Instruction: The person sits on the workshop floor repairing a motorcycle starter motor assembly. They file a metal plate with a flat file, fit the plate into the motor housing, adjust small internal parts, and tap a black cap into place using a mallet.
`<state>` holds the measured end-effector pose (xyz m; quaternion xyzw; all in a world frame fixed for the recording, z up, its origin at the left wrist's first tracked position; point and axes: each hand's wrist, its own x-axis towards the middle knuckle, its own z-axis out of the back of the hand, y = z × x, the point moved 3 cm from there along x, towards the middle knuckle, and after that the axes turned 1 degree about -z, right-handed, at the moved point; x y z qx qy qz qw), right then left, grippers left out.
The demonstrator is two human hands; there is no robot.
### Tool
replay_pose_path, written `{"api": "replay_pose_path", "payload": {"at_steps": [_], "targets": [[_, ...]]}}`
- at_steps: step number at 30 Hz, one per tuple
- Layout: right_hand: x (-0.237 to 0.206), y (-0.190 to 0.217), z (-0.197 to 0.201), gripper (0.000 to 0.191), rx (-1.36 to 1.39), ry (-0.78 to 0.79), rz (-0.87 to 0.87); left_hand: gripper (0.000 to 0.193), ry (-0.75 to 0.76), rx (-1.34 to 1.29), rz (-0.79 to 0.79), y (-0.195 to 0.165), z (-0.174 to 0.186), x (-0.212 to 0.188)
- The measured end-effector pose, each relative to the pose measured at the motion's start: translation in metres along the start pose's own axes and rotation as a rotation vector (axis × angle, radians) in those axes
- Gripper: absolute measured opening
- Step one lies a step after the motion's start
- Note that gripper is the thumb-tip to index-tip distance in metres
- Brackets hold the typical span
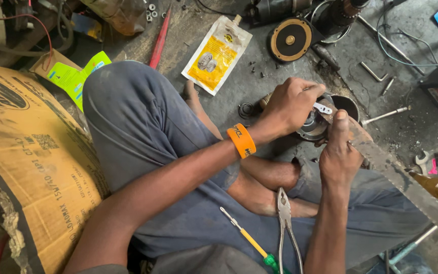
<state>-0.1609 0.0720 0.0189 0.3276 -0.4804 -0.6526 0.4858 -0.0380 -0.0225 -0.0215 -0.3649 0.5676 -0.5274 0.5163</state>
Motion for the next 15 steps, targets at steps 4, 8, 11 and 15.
{"api": "replay_pose_path", "payload": {"at_steps": [4,8,11,15], "targets": [[0.0004,0.0076,0.0013,0.049,-0.045,0.034,0.046,0.046,-0.012,0.033,-0.074,-0.0042,0.0018,-0.0025],[0.0017,0.0096,0.0011,0.046,0.009,0.063,0.025,0.047,0.06,0.008,0.02,-0.0022,0.0031,-0.0007],[0.0018,0.0084,0.0002,0.048,-0.004,0.053,0.021,0.045,0.016,0.013,-0.032,-0.0016,0.0019,0.0004],[0.001,0.0069,0.0005,0.046,-0.038,0.028,0.002,0.043,-0.018,0.095,-0.151,-0.0009,-0.001,-0.0002]]}}
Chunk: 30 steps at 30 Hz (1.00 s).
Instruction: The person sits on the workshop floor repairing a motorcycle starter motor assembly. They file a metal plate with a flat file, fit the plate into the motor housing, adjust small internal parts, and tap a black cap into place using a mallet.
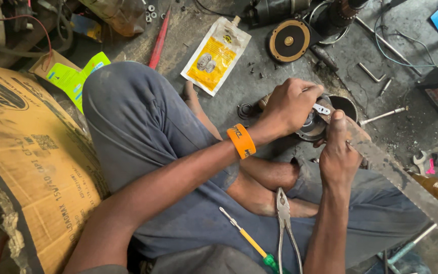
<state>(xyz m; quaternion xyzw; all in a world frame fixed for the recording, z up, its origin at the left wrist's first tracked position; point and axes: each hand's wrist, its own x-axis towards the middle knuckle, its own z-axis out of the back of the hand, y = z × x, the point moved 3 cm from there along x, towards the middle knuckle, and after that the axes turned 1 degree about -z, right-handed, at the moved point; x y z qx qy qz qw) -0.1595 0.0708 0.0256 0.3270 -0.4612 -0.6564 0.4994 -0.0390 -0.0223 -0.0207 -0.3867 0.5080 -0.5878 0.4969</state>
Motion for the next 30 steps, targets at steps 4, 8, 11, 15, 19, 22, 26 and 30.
{"api": "replay_pose_path", "payload": {"at_steps": [4,8,11,15,19,22,26,30], "targets": [[0.001,0.002,0.001,0.045,0.014,0.058,0.01,0.044,0.012,-0.046,0.053,0.0,0.002,0.0],[0.002,0.0,0.005,0.047,0.019,0.097,-0.003,0.044,0.072,-0.128,0.172,-0.001,0.006,0.0],[0.001,-0.007,0.006,0.046,-0.009,0.055,-0.037,0.043,0.039,-0.087,0.125,-0.004,0.007,-0.001],[-0.004,-0.013,0.006,0.041,-0.12,-0.031,0.037,0.042,0.005,-0.037,0.099,-0.003,0.001,-0.004],[-0.003,-0.019,0.006,0.044,0.003,-0.04,-0.174,0.042,0.026,-0.091,0.11,0.0,0.0,0.001],[-0.001,-0.015,0.003,0.043,0.203,-0.001,-0.172,0.045,0.125,-0.161,0.183,0.002,0.001,0.003],[-0.004,-0.014,0.004,0.046,0.075,-0.034,-0.202,0.046,0.107,-0.132,0.157,0.0,0.002,0.003],[-0.005,-0.021,0.006,0.048,-0.002,-0.1,-0.211,0.044,0.094,-0.151,0.133,0.0,0.002,0.002]]}}
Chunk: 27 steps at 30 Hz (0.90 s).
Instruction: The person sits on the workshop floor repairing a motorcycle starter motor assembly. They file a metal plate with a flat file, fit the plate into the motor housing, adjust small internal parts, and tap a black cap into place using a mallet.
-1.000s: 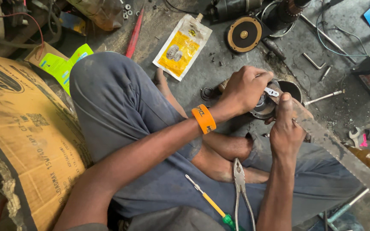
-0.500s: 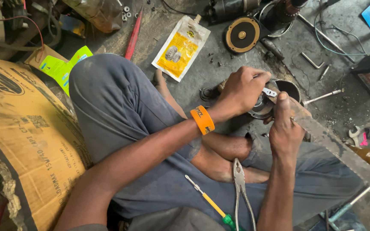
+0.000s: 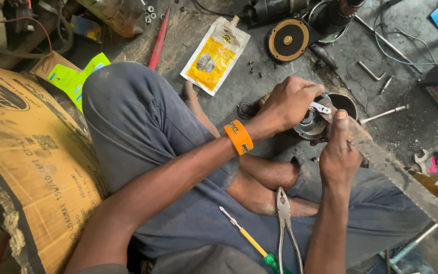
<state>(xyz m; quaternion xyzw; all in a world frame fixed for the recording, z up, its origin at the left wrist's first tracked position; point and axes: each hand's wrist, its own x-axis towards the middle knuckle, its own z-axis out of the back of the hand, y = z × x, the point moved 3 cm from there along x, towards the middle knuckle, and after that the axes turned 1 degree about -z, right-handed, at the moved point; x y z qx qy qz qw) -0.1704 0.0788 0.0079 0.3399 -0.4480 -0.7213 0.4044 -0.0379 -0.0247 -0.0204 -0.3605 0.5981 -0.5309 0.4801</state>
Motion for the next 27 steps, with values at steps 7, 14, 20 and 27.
{"api": "replay_pose_path", "payload": {"at_steps": [7,14,20,27], "targets": [[0.003,-0.002,0.006,0.05,-0.156,0.057,0.222,0.043,0.037,-0.081,0.031,0.0,0.002,-0.001],[0.0,0.002,0.002,0.047,-0.188,-0.013,0.23,0.043,0.04,-0.076,0.061,0.0,0.002,-0.001],[0.0,0.006,-0.003,0.045,0.083,0.052,0.218,0.042,0.052,-0.135,0.035,0.004,0.0,0.001],[0.0,0.012,-0.006,0.045,0.143,0.095,0.197,0.042,0.046,-0.095,0.001,0.004,0.001,0.002]]}}
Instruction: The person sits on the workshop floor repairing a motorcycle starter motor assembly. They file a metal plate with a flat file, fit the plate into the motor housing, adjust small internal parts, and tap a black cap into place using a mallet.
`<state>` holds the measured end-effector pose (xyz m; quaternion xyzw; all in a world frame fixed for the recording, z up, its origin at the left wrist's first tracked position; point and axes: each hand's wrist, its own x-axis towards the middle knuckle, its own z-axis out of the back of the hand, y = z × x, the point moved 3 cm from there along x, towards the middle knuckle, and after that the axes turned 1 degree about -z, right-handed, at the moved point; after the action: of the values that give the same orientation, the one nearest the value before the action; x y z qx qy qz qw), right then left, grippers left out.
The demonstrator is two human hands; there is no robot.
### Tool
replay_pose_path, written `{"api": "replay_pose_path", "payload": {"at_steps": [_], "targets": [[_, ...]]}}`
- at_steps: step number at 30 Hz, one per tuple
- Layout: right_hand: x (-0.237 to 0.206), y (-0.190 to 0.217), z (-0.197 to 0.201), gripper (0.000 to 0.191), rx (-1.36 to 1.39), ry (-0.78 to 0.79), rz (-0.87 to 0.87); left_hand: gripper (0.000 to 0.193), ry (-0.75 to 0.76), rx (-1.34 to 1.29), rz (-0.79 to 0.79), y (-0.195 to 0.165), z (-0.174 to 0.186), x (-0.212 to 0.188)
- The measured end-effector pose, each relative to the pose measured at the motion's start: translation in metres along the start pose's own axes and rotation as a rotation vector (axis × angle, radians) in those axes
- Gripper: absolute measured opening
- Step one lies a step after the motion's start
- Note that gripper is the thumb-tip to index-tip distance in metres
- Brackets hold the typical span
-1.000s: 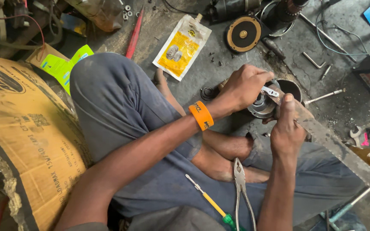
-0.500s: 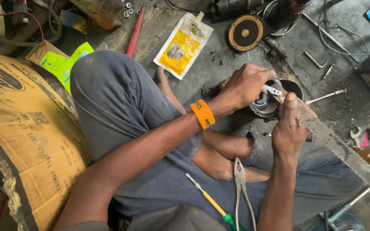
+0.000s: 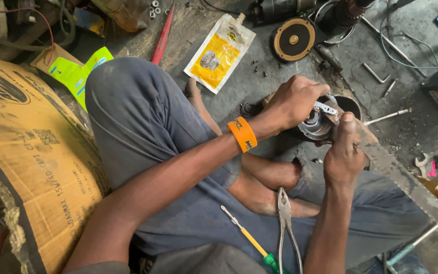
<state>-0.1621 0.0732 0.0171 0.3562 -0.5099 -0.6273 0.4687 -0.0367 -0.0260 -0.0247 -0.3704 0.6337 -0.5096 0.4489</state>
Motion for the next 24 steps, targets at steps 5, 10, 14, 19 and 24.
{"api": "replay_pose_path", "payload": {"at_steps": [5,10,14,19,24], "targets": [[0.0,0.002,-0.001,0.047,-0.011,0.009,0.01,0.043,-0.007,-0.028,0.047,0.0,-0.001,0.0],[0.001,-0.014,0.005,0.04,0.043,-0.034,-0.081,0.043,-0.001,-0.037,0.042,0.003,-0.001,0.0],[0.003,-0.03,0.012,0.031,0.295,-0.077,-0.214,0.043,0.077,-0.148,0.009,0.005,-0.003,0.001],[-0.002,-0.026,0.029,0.03,0.43,-0.023,-0.126,0.038,0.208,-0.504,0.176,0.004,-0.007,-0.001],[-0.008,-0.006,0.056,0.032,0.375,-0.133,-0.02,0.047,0.31,-0.596,0.427,0.0,-0.01,-0.009]]}}
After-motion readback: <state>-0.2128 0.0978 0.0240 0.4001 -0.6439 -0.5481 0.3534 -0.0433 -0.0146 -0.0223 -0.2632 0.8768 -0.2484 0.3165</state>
